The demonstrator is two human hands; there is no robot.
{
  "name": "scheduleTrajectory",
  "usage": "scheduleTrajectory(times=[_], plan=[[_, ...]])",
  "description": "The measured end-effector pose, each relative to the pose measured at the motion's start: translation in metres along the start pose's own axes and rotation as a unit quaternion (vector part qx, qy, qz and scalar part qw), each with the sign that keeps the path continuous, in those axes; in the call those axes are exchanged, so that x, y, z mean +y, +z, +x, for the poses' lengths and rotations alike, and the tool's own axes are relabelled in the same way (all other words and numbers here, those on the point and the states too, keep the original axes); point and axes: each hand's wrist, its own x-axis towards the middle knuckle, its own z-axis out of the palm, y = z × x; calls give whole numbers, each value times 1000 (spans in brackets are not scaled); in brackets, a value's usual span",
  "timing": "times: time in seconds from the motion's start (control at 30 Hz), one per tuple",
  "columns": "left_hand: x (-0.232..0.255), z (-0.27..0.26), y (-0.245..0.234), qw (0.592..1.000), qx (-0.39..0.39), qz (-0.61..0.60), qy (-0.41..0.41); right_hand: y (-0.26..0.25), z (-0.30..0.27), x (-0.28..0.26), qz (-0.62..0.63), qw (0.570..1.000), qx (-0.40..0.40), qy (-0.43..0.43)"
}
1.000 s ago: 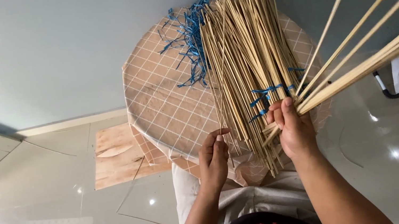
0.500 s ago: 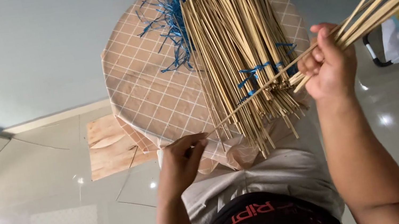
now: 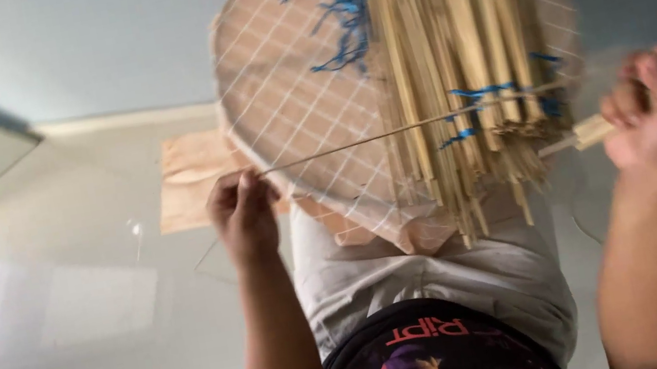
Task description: Tying small bundles of thin wooden sticks together using blue plastic strips.
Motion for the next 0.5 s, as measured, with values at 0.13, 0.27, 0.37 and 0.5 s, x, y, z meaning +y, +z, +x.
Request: scheduleTrajectory(times=[0.13,0.27,0.37,0.5], plan=[[0,6,9,993,27,-114,11,-22,-12,17,-33,997,-36,59],[-14,17,43,987,54,-153,6,3,-32,26,-35,987,-140,70],[-31,9,88,996,28,-75,-23,65,-55,22,13,973,-223,66],[-55,-31,141,986,-123,-6,-116,127,-81,18,65,967,-227,99]])
